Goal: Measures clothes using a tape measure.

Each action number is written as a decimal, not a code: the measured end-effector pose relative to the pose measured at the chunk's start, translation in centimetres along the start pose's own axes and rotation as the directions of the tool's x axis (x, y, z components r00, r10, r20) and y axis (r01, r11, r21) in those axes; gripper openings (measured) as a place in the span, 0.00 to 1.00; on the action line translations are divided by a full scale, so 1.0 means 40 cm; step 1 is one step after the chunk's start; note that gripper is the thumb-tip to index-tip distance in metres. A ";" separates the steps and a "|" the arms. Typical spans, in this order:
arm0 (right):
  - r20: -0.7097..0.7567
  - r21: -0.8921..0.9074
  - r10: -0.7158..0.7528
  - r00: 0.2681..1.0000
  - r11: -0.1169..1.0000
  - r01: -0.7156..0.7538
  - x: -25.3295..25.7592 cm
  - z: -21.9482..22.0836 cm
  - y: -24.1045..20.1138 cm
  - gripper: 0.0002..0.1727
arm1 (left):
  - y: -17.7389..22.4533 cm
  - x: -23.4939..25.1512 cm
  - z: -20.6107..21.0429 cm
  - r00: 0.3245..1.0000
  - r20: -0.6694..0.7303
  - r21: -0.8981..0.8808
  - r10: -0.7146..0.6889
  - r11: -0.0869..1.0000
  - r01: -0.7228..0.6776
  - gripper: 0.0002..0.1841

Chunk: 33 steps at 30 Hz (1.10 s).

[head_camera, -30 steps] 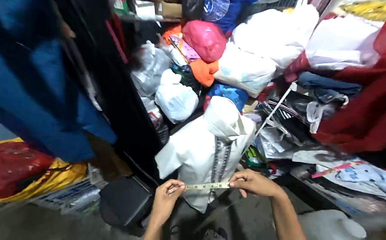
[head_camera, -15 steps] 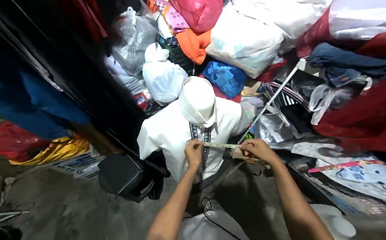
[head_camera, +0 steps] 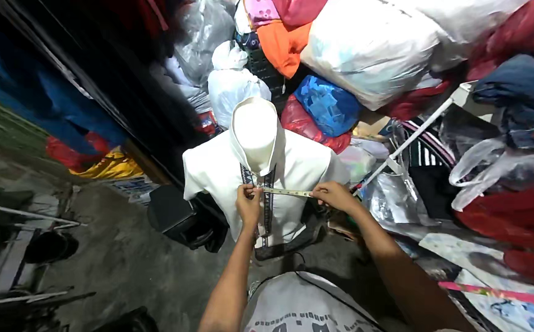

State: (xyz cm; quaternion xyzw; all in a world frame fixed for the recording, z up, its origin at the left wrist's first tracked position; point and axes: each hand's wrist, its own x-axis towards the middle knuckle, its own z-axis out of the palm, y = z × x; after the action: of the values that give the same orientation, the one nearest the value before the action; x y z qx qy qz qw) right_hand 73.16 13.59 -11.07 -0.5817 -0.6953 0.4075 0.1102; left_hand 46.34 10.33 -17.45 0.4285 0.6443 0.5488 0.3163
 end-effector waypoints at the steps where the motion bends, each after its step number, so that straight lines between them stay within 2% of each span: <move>1: 0.029 0.001 -0.030 0.999 1.000 0.030 0.007 -0.010 0.010 0.15 | 0.001 0.000 0.000 1.000 -0.003 0.000 -0.003 1.000 0.003 0.18; 4: 0.158 -0.003 -0.085 0.984 0.996 0.087 0.012 -0.059 0.037 0.15 | 0.002 0.001 -0.005 1.000 0.010 0.018 0.015 1.000 -0.015 0.17; 6: 0.186 -0.031 -0.089 0.979 0.995 0.097 0.011 -0.096 0.068 0.14 | 0.002 0.002 -0.015 0.999 0.034 0.061 0.037 0.997 -0.040 0.15; 10: 0.050 -0.125 -0.141 0.989 0.981 0.146 0.019 -0.157 0.143 0.12 | 0.018 0.007 -0.034 0.997 0.065 0.171 0.039 0.984 -0.049 0.13; 13: -0.055 -0.141 -0.096 0.994 0.986 0.087 0.027 -0.167 0.152 0.16 | 0.022 0.008 -0.036 0.997 0.057 0.173 0.043 0.984 -0.052 0.11; 16: -0.128 -0.135 -0.023 0.991 0.991 0.006 0.051 -0.151 0.156 0.22 | 0.028 0.012 -0.034 0.999 0.040 0.175 0.034 0.984 -0.040 0.11; 22: -0.245 -0.058 0.042 0.969 0.997 -0.058 0.086 -0.111 0.159 0.32 | 0.040 0.009 -0.039 0.999 0.050 0.187 0.022 0.982 -0.031 0.10; 26: -0.374 0.029 0.087 0.923 0.996 -0.082 0.106 -0.095 0.153 0.50 | 0.046 0.007 -0.044 0.999 0.053 0.176 0.005 0.984 -0.014 0.10; 28: -0.385 0.084 0.104 0.917 0.993 -0.078 0.117 -0.090 0.160 0.58 | 0.052 0.006 -0.044 0.998 0.058 0.175 -0.007 0.984 -0.003 0.10; 30: -0.346 0.159 0.109 0.932 0.986 -0.057 0.114 -0.089 0.160 0.53 | 0.055 0.004 -0.045 0.998 0.064 0.175 -0.008 0.985 -0.003 0.09; 33: -0.257 0.312 0.131 0.958 0.949 -0.046 0.111 -0.080 0.181 0.35 | 0.054 0.005 -0.047 0.997 0.075 0.176 -0.024 0.984 0.011 0.09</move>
State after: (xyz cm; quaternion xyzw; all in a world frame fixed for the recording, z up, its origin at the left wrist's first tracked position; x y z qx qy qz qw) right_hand 79.04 18.93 -15.45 -0.6394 -0.5755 0.4295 0.2747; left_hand 45.05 9.78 -14.94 0.4697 0.6812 0.4703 0.3068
